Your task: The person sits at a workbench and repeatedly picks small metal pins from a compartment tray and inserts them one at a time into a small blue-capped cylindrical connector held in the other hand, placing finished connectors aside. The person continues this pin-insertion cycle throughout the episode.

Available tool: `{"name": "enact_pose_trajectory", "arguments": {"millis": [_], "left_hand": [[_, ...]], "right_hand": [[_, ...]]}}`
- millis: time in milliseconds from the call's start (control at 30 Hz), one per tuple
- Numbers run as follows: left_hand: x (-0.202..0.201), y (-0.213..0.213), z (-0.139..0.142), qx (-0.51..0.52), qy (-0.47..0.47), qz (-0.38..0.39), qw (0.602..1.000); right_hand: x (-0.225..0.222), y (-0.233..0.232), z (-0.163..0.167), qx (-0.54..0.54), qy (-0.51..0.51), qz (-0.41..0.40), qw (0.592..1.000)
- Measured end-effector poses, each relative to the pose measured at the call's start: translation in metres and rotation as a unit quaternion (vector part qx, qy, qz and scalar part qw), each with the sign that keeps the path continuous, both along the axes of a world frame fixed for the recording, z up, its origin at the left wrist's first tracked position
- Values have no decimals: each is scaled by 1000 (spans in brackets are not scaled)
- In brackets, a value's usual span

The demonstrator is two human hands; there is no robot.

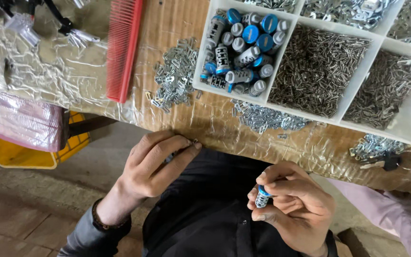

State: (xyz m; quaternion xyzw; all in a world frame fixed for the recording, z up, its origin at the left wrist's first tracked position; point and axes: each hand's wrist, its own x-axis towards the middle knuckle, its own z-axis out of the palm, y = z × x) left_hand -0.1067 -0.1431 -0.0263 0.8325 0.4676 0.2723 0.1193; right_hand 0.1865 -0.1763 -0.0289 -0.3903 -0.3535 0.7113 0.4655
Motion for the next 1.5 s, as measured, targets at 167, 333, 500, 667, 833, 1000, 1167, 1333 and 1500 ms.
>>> {"name": "enact_pose_trajectory", "arguments": {"millis": [167, 333, 500, 667, 833, 1000, 1167, 1333, 1500], "left_hand": [[16, 14, 2, -23, 2, 103, 994], [27, 27, 24, -42, -54, 171, 983], [49, 10, 35, -233, -355, -19, 905], [76, 5, 23, -217, -307, -25, 926], [82, 3, 21, -194, -288, -53, 936], [96, 8, 27, -214, -281, -33, 935], [92, 29, 36, -197, -201, -144, 949], [91, 36, 38, -531, -326, -152, 767], [111, 66, 60, -328, -239, -128, 905]], "right_hand": [[-14, 8, -1, 3, -5, 0, 1000], [-15, 8, 1, -7, 18, -14, 1000], [-5, 9, -4, -22, -9, -1, 1000], [2, 12, -4, 17, -87, -7, 996], [12, 6, -5, 17, -95, -24, 995], [18, 3, -8, -18, -43, -21, 999], [14, 7, -7, 12, 1, -31, 999], [41, 8, -6, 81, -30, 92, 992], [52, -2, -11, -2, 55, -62, 997]]}}
